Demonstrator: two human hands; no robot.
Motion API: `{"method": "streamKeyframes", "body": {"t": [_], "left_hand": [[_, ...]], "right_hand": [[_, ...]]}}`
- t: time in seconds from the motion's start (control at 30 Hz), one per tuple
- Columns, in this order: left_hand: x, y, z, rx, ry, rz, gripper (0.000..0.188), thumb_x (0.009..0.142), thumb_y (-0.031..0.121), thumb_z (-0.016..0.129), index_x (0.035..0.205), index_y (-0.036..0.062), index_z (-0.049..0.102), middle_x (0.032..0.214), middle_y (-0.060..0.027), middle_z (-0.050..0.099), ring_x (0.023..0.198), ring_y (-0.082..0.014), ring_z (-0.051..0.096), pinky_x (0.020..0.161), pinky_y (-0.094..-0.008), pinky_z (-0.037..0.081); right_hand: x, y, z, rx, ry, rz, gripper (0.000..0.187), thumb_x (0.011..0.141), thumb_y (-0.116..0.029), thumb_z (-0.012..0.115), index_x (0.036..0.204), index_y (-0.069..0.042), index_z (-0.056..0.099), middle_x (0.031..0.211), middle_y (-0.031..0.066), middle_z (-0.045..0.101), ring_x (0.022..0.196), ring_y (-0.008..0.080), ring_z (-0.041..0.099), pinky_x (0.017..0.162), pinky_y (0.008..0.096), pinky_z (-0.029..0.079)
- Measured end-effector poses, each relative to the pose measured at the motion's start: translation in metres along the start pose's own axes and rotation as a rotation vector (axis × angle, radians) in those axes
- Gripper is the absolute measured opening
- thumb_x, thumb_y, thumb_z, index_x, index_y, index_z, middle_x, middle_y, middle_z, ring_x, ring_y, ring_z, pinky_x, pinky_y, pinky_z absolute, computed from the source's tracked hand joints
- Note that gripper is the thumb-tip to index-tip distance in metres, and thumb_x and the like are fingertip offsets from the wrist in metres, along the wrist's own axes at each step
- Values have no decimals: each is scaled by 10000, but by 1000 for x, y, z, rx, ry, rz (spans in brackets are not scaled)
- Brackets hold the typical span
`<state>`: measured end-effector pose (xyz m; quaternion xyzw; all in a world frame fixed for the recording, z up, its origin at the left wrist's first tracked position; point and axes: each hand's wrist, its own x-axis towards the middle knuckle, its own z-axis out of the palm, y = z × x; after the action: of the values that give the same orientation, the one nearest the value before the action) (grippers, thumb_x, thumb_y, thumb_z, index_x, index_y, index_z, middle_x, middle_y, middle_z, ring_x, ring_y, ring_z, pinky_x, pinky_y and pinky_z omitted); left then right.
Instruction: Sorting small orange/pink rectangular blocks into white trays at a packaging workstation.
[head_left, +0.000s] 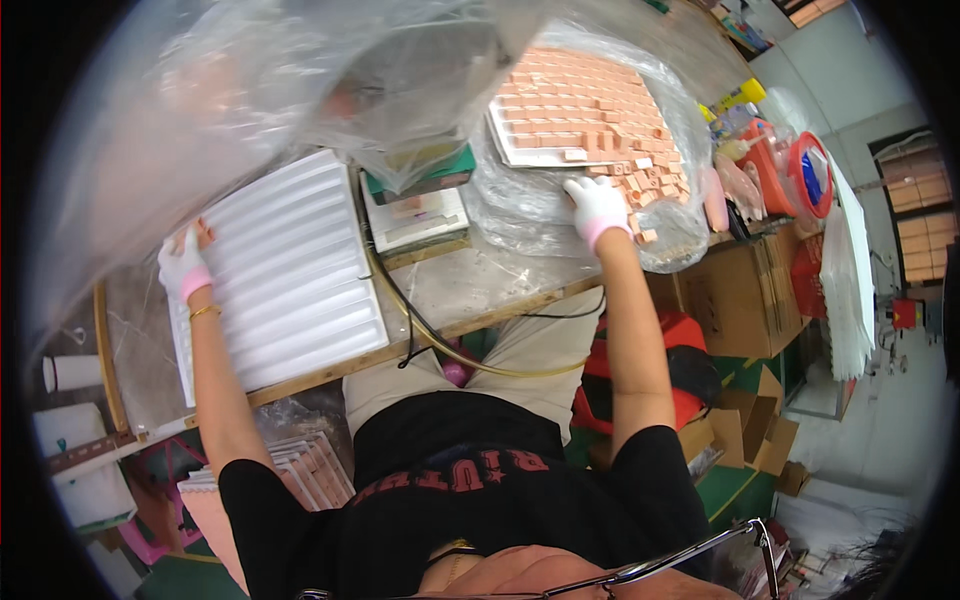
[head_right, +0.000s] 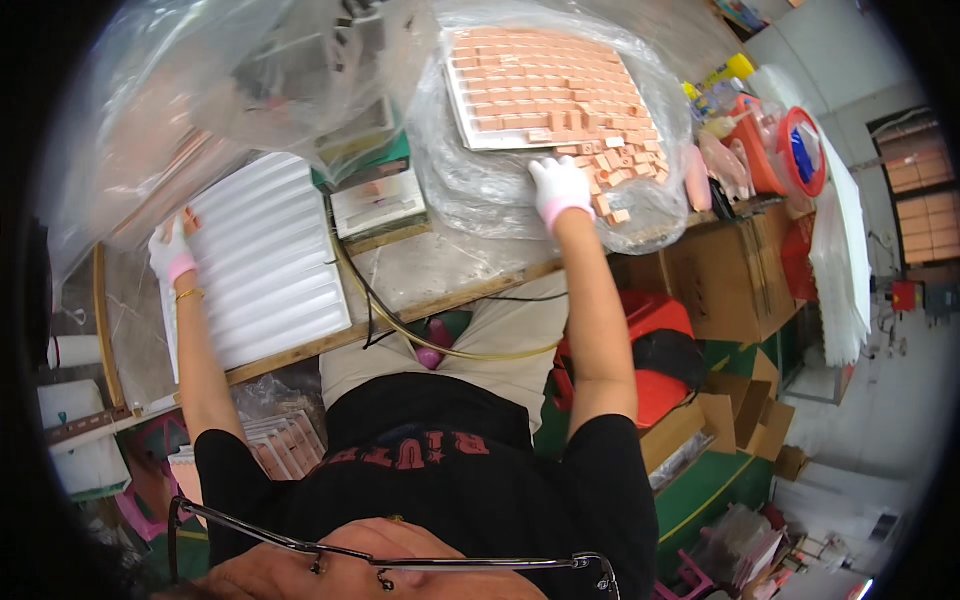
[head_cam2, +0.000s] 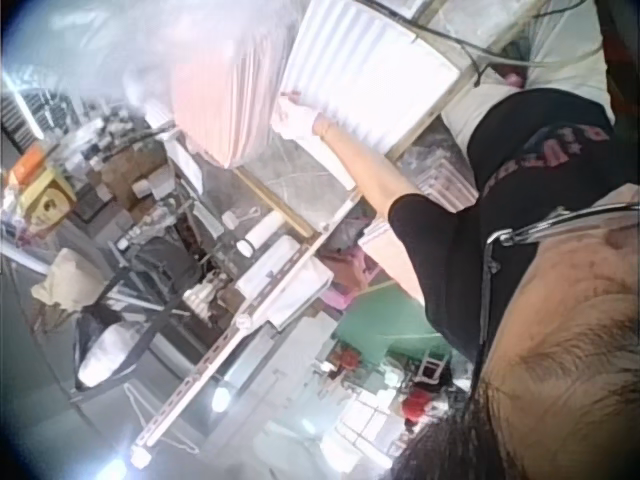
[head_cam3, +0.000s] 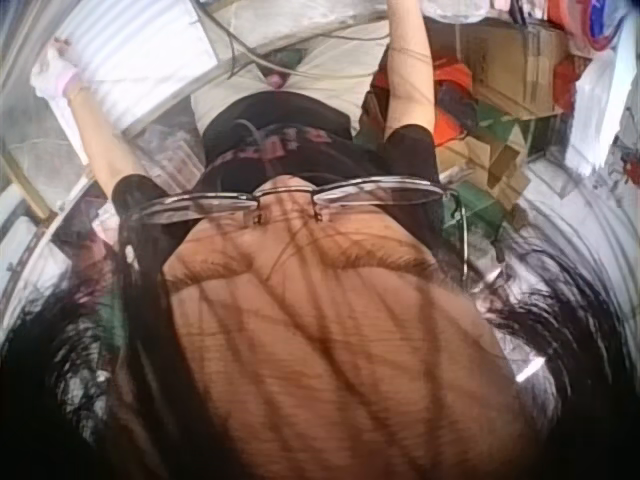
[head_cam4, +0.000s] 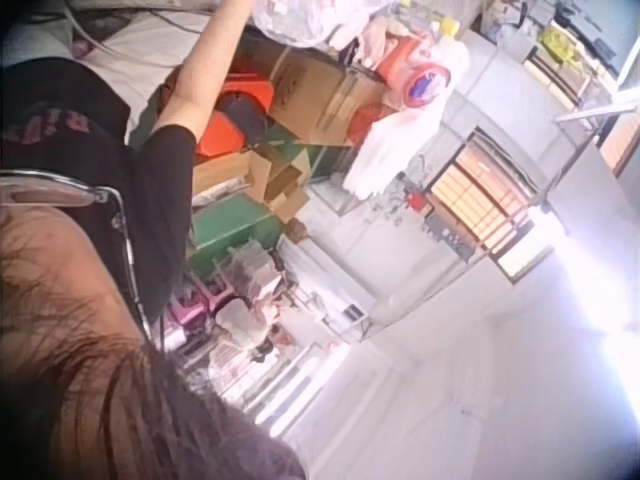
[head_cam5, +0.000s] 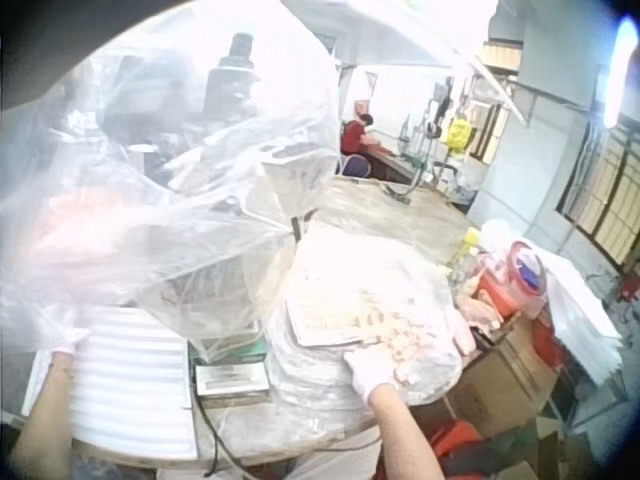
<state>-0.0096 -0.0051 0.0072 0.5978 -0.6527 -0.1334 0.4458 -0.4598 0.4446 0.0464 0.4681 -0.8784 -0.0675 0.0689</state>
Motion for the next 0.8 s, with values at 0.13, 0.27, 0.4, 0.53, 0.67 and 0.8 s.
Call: {"method": "streamKeyframes", "body": {"t": [0.13, 0.27, 0.4, 0.53, 0.67, 0.8], "left_hand": [[-68, 90, 4, -537, -228, 144, 257, 872, 264, 664, 950, 19, 663, 900, -34, 655, 785, -105, 570, 731, -252, 458], [-185, 163, -1, -1125, -1268, -391, 287, 886, 337, 639, 995, 72, 635, 941, -18, 611, 719, -99, 534, 625, -220, 437], [-220, 199, -1, -1332, -1447, -945, 377, 888, 300, 640, 1124, 17, 560, 952, -35, 607, 680, -69, 522, 496, -146, 423], [-225, 193, -9, -1305, -1428, -1083, 397, 903, 358, 602, 1123, 30, 559, 951, -23, 601, 638, -47, 477, 442, -129, 378], [-238, 194, 0, -1278, -1537, -1054, 463, 916, 401, 564, 1192, 30, 537, 1010, -27, 598, 593, -9, 466, 403, -115, 349], [-232, 198, 1, -1095, -1501, -864, 393, 959, 352, 503, 1189, 34, 535, 983, -67, 632, 632, -76, 557, 444, -157, 410]], "right_hand": [[-4, -20, -11, 598, 300, -62, 361, 774, -55, 640, 1124, -122, 590, 948, 87, 636, 874, 233, 598, 744, 331, 494], [-28, -126, -68, 1864, -26, -74, 413, 825, -95, 666, 1221, -48, 560, 968, 63, 650, 848, 97, 581, 737, 235, 472], [-26, -166, -67, 1633, 151, -162, 352, 801, -123, 693, 1135, -46, 617, 947, 69, 649, 844, 122, 583, 737, 263, 467], [-21, -162, -83, 1213, 326, -442, 406, 739, -118, 714, 1127, -49, 617, 906, 98, 637, 809, 285, 552, 746, 359, 455], [-25, -158, -63, 1302, 290, -419, 480, 708, -170, 754, 1145, -36, 607, 1041, 136, 606, 951, 276, 559, 849, 360, 447], [-24, -166, -51, 1403, 250, -324, 445, 681, -201, 776, 1073, -34, 646, 1155, 175, 547, 1091, 304, 516, 935, 374, 415]]}}
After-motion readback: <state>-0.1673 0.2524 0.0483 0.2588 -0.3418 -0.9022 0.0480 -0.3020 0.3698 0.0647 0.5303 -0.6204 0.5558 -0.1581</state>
